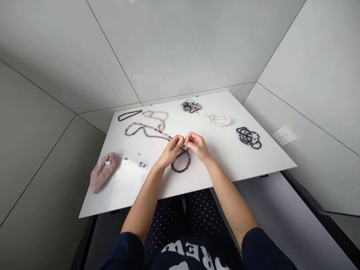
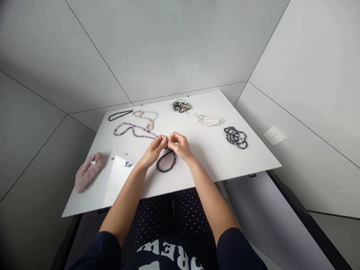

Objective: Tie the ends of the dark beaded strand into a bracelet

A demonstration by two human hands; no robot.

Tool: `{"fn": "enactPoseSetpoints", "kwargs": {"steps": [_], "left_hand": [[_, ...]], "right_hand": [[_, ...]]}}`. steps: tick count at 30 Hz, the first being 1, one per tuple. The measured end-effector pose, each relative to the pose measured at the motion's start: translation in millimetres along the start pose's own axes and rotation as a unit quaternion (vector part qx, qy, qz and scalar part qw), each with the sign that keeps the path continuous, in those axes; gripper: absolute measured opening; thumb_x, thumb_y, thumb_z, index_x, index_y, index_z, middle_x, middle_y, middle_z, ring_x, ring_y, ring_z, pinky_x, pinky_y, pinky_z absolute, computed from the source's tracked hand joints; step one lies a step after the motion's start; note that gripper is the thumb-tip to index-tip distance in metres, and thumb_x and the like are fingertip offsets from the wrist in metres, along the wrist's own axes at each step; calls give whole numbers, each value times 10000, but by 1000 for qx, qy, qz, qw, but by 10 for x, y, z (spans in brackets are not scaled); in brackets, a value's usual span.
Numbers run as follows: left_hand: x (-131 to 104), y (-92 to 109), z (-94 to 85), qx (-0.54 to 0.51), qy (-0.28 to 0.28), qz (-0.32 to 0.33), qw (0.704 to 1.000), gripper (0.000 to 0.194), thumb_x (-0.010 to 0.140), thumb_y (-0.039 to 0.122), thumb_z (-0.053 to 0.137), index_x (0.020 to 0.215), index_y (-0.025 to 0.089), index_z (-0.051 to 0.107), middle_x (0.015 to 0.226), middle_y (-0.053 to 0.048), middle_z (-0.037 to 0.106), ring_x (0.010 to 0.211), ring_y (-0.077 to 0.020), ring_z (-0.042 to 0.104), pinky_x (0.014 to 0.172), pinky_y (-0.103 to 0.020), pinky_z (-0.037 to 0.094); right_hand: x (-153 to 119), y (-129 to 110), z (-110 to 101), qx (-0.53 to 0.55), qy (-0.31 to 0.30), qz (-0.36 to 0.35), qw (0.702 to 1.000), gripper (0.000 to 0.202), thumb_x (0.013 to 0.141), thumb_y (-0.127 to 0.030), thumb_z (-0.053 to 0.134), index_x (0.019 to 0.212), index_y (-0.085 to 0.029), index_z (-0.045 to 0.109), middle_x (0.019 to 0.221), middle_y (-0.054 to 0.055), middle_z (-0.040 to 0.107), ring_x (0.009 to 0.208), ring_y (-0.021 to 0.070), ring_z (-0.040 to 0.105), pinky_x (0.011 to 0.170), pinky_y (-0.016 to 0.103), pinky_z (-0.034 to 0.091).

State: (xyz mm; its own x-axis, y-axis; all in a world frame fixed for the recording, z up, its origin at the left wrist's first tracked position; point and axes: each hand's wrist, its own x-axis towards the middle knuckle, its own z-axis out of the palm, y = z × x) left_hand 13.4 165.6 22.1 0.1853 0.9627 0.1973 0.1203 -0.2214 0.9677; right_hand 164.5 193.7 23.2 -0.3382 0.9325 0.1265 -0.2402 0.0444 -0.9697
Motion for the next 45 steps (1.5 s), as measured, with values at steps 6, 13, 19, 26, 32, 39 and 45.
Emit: {"fn": "enactPoseSetpoints", "kwargs": {"steps": [6,13,19,26,32,39,45], "left_hand": [[-11,39,-7,-70,-13,-58,996,393,917,587,552,837,204,510,776,6,450,739,-144,431,718,-276,409],[-14,58,-3,-125,5,-91,988,431,862,593,633,829,180,513,774,14,414,744,-130,375,726,-255,360],[-7,42,-18,-123,31,-110,986,472,815,630,665,848,179,528,784,14,426,757,-133,381,736,-252,355],[-4,52,-33,-91,45,-99,990,457,824,623,665,856,178,567,785,9,464,768,-137,410,745,-251,378],[3,66,-39,-99,47,-81,991,399,858,569,660,847,181,565,794,6,473,783,-137,426,755,-248,388],[18,-36,-61,-113,73,-49,990,290,901,467,648,866,192,563,831,4,488,824,-134,458,809,-248,380],[40,-72,-99,-214,134,-65,965,266,885,443,673,885,199,568,969,-25,616,911,-137,558,860,-261,404]], "right_hand": [[-22,27,-10,-111,12,-74,991,197,772,-318,680,639,-214,577,673,-12,585,708,158,543,783,332,440],[-35,88,-18,-155,39,-95,983,129,761,-305,722,696,-205,674,716,9,705,727,184,659,773,331,508],[-23,141,-17,-128,43,-82,987,103,737,-305,768,742,-211,727,757,29,755,763,212,711,781,355,546],[-20,151,-14,-136,47,-77,987,154,750,-361,788,763,-212,750,772,38,770,772,220,717,782,364,545],[-7,142,2,-119,32,-81,989,179,802,-385,739,775,-210,724,796,33,739,795,199,685,798,347,524],[11,87,-4,-27,31,-30,999,145,767,-325,715,702,-212,654,771,7,660,813,178,616,824,332,500],[11,11,-33,155,1,20,988,78,757,-246,676,690,-226,641,1018,44,749,1090,239,643,1047,433,446]]}}
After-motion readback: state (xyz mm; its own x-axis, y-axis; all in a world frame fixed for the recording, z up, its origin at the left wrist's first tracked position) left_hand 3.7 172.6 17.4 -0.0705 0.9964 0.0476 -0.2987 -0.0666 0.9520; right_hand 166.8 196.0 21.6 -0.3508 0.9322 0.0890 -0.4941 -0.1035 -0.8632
